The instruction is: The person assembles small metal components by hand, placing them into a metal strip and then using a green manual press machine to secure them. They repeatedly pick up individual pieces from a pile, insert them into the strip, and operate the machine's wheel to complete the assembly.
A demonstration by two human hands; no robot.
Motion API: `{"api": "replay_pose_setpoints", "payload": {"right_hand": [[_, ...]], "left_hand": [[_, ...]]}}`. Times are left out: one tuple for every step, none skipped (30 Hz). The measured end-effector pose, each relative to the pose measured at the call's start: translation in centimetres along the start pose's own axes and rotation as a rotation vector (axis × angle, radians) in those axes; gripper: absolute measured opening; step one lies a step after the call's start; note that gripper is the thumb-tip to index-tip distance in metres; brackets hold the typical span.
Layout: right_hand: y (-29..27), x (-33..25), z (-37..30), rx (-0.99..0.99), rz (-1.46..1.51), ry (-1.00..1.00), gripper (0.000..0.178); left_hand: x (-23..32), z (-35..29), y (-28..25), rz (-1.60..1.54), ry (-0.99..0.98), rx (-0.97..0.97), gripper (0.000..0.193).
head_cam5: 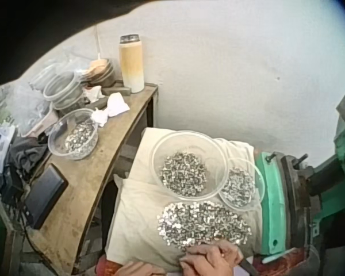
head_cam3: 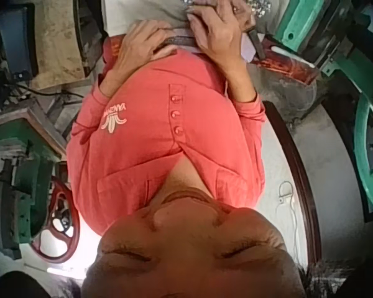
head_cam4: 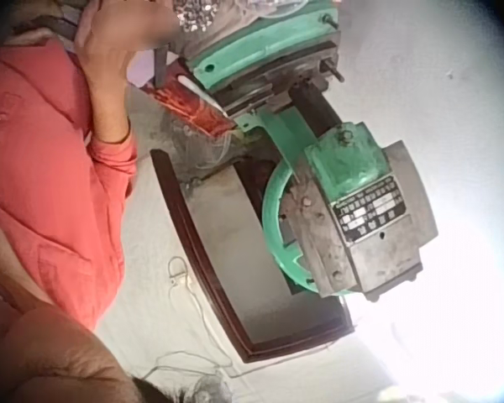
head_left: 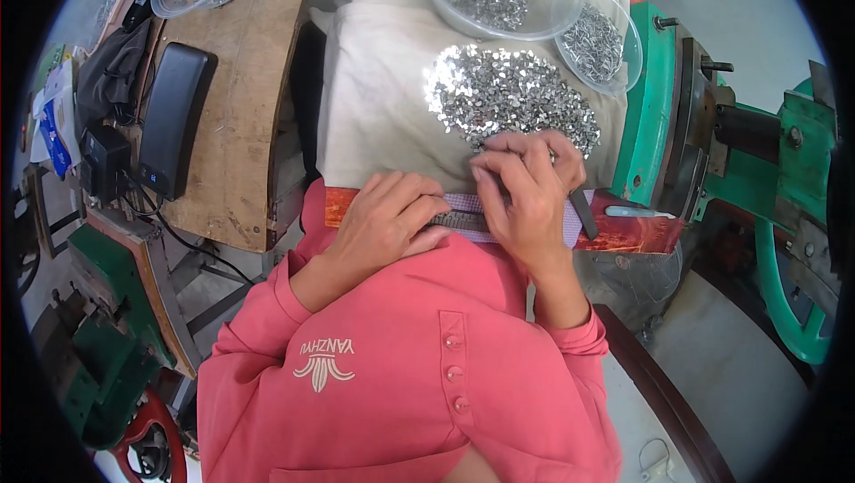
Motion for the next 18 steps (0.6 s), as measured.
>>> {"api": "replay_pose_setpoints", "payload": {"right_hand": [[-0.2,-0.2,-0.5,-0.001,0.023,0.013,0.014],[-0.6,-0.5,-1.2,-0.002,0.046,0.026,0.015],[-0.9,-0.8,-2.0,-0.003,0.069,0.04,0.015],[-1.1,-1.2,-2.7,0.0,0.067,0.046,0.017],[-1.0,-1.3,-3.6,-0.007,0.063,0.066,0.017],[-0.6,-1.4,-4.6,-0.013,0.06,0.085,0.018],[-0.3,-1.3,-5.3,-0.019,0.059,0.104,0.018],[-0.2,-0.9,-5.7,-0.019,0.114,0.137,0.018],[-0.4,-0.7,-5.7,-0.019,0.117,0.148,0.018],[-0.6,-0.5,-5.6,-0.015,0.123,0.157,0.019],[-0.8,-0.2,-5.4,-0.013,0.13,0.166,0.019],[-1.0,0.1,-5.0,-0.006,0.115,0.17,0.019],[-1.2,0.5,-4.5,0.0,0.1,0.172,0.019],[-1.4,0.9,-4.0,0.005,0.085,0.174,0.019],[-1.6,1.1,-3.4,0.022,0.07,0.16,0.019],[-1.9,1.3,-2.8,0.04,0.058,0.147,0.019],[-2.0,1.6,-2.4,0.057,0.046,0.134,0.019],[-2.0,1.7,-2.0,0.064,0.05,0.098,0.02]], "left_hand": [[0.2,0.2,0.1,0.015,0.015,0.006,0.027],[0.4,0.3,0.1,0.029,0.031,0.012,0.026],[0.4,0.3,0.2,0.046,0.041,0.017,0.025],[0.3,0.3,0.4,0.058,0.053,0.021,0.025],[0.3,0.3,0.5,0.071,0.064,0.025,0.024],[0.4,0.3,0.6,0.069,0.065,0.029,0.023],[0.4,0.3,0.6,0.068,0.064,0.033,0.023],[0.4,0.4,0.6,0.068,0.064,0.038,0.022],[0.3,0.3,0.7,0.059,0.068,0.029,0.022],[0.3,0.3,0.7,0.052,0.074,0.02,0.023],[0.3,0.3,0.7,0.046,0.079,0.012,0.023],[0.2,0.3,0.6,0.038,0.06,0.006,0.024],[0.2,0.3,0.5,0.03,0.041,0.001,0.025],[0.1,0.3,0.4,0.022,0.022,-0.002,0.026],[0.1,0.3,0.4,0.021,0.02,-0.007,0.027],[0.1,0.3,0.4,0.023,0.017,-0.013,0.028],[0.1,0.3,0.4,0.025,0.014,-0.018,0.029],[0.1,0.2,0.4,0.03,0.012,-0.023,0.029]]}}
Point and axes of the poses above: each hand's wrist, its own z-axis towards the middle knuckle, its own y-axis out of the palm, x = y × z, the point moved 8 cm from there along z, towards the middle knuckle, and after that the axes turned 4 degrees about x, right-handed, at the moved point
